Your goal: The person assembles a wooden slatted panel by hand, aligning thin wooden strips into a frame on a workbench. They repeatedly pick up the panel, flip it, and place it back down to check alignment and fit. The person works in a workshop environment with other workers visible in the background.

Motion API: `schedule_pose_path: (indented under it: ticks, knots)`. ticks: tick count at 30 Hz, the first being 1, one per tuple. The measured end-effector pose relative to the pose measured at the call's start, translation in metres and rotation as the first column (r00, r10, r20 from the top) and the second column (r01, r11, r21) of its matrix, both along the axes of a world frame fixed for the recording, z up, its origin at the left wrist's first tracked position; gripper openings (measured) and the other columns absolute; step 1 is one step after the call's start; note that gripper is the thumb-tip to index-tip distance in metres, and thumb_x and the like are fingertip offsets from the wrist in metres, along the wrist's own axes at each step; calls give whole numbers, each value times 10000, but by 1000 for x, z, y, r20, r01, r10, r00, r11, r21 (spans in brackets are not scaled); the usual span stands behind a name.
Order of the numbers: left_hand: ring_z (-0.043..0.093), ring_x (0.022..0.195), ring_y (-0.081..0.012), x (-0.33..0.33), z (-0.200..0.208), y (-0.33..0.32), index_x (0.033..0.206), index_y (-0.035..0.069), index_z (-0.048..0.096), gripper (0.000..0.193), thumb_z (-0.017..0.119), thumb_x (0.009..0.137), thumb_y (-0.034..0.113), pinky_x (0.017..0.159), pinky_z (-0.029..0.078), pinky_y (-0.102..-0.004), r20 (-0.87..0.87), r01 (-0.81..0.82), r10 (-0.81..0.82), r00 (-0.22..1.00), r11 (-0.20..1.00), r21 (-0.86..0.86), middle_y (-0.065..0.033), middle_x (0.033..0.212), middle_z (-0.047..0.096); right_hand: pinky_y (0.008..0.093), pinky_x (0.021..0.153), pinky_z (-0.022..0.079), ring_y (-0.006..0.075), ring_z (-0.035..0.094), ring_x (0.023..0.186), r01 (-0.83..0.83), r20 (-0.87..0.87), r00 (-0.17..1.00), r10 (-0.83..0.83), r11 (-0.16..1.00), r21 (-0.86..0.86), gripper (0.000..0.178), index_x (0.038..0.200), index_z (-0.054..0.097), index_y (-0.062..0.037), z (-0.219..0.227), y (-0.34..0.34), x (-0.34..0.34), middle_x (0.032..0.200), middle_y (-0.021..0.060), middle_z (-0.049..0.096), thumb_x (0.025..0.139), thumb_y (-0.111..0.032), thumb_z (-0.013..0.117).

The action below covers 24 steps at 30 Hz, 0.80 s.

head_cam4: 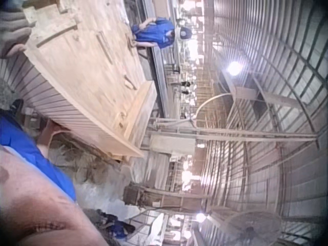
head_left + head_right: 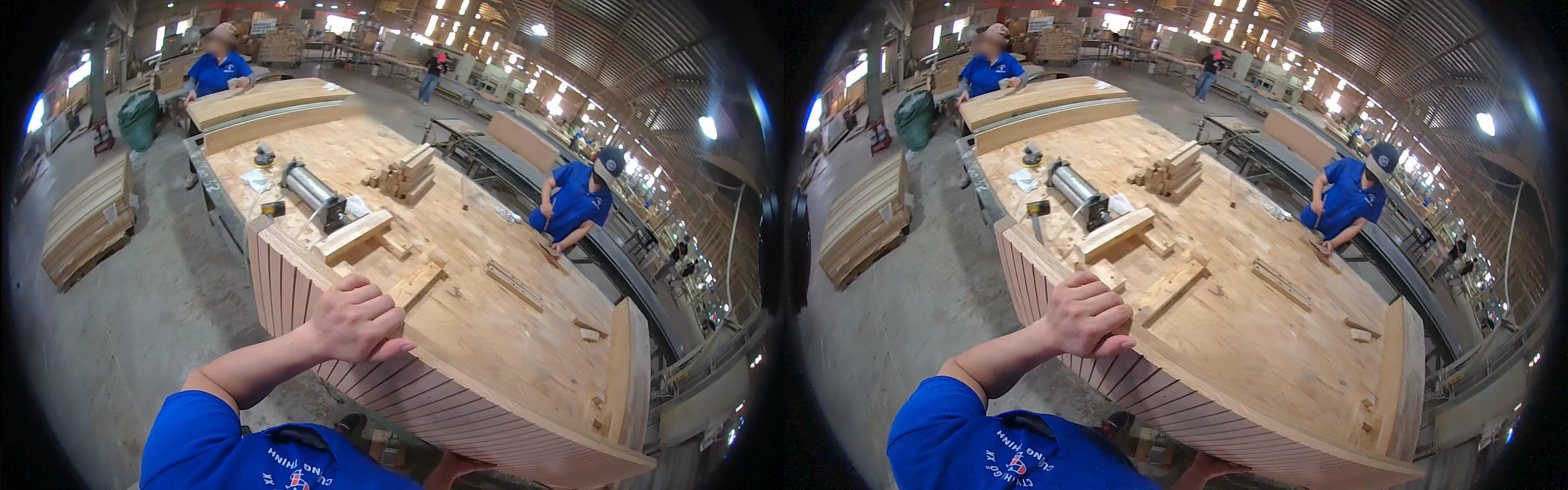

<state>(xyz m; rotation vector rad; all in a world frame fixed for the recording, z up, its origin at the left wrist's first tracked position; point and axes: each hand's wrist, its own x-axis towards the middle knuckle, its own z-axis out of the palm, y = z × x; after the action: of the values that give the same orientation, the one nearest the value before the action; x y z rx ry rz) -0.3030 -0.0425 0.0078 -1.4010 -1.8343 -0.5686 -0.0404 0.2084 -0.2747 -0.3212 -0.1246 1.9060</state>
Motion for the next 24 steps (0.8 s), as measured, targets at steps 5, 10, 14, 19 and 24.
schedule_pose_path:
  ticks: [5, 10, 14, 19, 24]
  knots:
    - [570, 736, -188, -3, 3, -71, 767, 118, 603, 289, 544, 838, 392, 774, 431, -338, -19, -105, 106, 994, 992, 68, -16, 735, 578, 580, 1089, 205, 330, 245, 1350, -75, 158, 986, 45, 979, 188, 964, 1452, 217, -187, 7, -30, 1, 1496, 60, 229, 735, -804, 405]
    - [460, 1107, -260, -37, -38, -193, 1013, 76, 573, 289, 517, 870, 321, 1004, 316, -430, -32, -284, 380, 924, 740, 609, -108, 1124, 525, 513, 1095, 254, 258, 311, 1325, -360, -160, 887, 434, 864, 352, 830, 1421, 305, -145, 31, -60, -46, 1474, 28, 299, 805, -662, 508]
    - [339, 1262, -251, -76, -119, -349, 1302, 27, 381, 540, 427, 941, 425, 1081, 213, -441, 492, -527, 192, 849, 254, 811, -124, 1340, 383, 501, 1087, 267, 265, 299, 1328, -388, -36, 904, 425, 855, 344, 854, 1428, 284, -159, 57, -94, -113, 1472, 33, 295, 791, -680, 513]
    - [225, 1363, -247, -87, -239, -507, 1439, 42, 230, 818, 295, 903, 656, 1111, 180, -388, 693, -760, -521, 499, 122, 639, -113, 1483, 262, 498, 1079, 264, 272, 260, 1342, -585, 80, 799, 597, 738, 335, 935, 1441, 242, -187, 94, -198, -237, 1478, 24, 261, 741, -748, 503]
    - [398, 1248, -241, -81, -245, -627, 1387, 21, 321, 851, 350, 866, 693, 1030, 322, -395, 660, -717, -325, 678, -95, 690, -128, 1365, 416, 500, 1050, 299, 271, 290, 1326, -704, 402, 690, 602, 687, 180, 888, 1430, 276, -186, 153, -353, -332, 1467, 33, 289, 765, -739, 477]
